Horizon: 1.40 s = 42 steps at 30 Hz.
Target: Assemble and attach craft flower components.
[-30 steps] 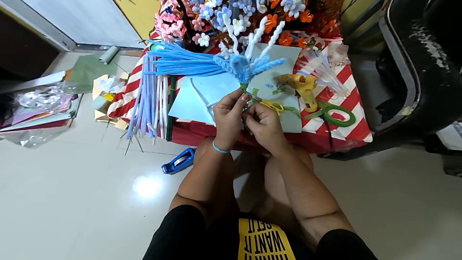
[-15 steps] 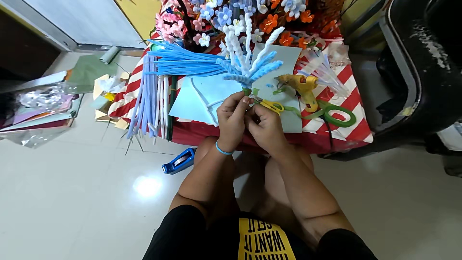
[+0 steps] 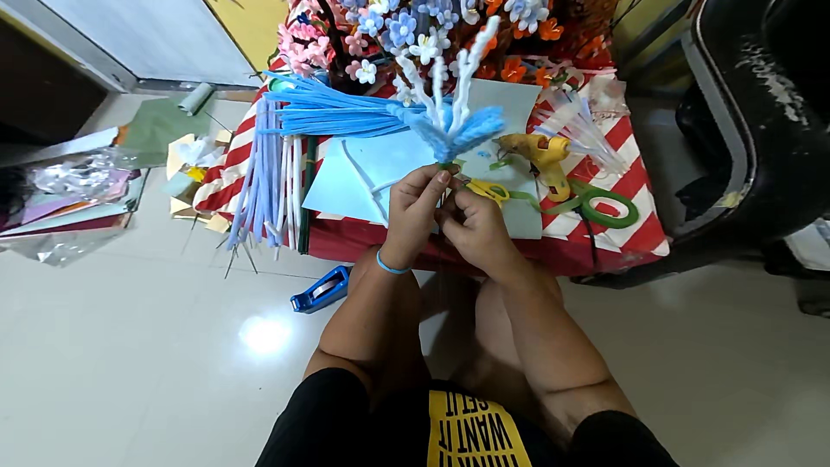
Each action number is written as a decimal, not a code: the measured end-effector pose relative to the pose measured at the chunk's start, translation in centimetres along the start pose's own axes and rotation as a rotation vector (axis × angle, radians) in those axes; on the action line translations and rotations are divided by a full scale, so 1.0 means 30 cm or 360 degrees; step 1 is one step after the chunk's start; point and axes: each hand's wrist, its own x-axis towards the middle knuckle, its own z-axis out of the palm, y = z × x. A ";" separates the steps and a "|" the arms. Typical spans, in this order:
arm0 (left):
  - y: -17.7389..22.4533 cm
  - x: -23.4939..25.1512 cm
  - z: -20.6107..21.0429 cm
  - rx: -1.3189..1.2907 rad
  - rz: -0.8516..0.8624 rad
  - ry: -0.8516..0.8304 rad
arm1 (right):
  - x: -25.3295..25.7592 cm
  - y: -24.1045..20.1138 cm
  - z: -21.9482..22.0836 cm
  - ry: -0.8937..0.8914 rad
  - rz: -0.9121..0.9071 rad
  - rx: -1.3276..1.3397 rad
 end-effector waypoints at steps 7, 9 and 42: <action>-0.008 -0.007 0.007 0.0089 0.0044 0.0002 | 0.000 0.002 0.001 0.0008 -0.0088 -0.0145; -0.013 -0.005 0.003 -0.0011 0.0068 0.0010 | -0.002 0.000 0.001 -0.0037 -0.0067 -0.0137; -0.015 -0.003 -0.002 0.0290 0.0173 0.0159 | 0.005 -0.018 0.003 0.0022 0.0057 0.0275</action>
